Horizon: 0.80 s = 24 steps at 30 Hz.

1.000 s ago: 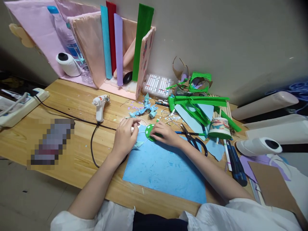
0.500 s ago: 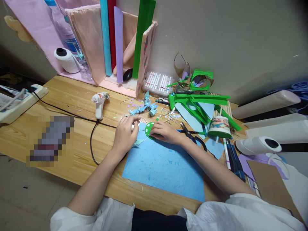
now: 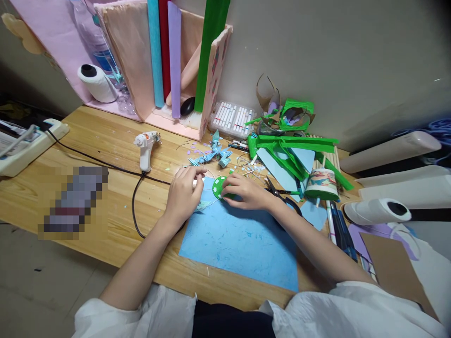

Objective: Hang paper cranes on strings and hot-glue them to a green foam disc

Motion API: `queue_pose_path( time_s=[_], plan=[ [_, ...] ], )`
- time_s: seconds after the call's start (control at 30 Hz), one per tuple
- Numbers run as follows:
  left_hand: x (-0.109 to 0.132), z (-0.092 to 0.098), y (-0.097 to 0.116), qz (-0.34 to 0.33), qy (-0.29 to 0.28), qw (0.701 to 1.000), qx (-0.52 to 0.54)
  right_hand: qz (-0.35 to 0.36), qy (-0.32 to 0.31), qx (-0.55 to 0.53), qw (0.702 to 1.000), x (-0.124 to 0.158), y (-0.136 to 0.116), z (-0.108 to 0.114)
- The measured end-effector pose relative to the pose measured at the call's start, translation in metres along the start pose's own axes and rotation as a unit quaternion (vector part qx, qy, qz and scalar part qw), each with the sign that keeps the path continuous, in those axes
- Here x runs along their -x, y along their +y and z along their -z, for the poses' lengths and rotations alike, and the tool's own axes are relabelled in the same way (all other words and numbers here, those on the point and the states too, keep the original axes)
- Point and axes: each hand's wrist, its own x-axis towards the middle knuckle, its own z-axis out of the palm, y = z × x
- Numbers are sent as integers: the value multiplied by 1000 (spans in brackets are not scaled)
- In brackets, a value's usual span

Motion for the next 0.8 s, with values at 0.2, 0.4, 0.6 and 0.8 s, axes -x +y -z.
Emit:
queue_pose_path(
  time_s=[0.2, 0.4, 0.6, 0.8],
  plan=[
    [0, 1, 1, 1, -2, 1000, 1, 4, -10, 17, 1000, -2, 2, -6],
    [0, 2, 0, 2, -2, 1000, -3, -4, -30, 14, 999, -5, 2, -8],
    [0, 2, 1, 3, 0, 1000, 0, -21, -39, 11, 999, -6, 3, -6],
    [0, 2, 1, 5, 3, 1000, 3, -12, -43, 25, 999, -8, 3, -6]
  ],
)
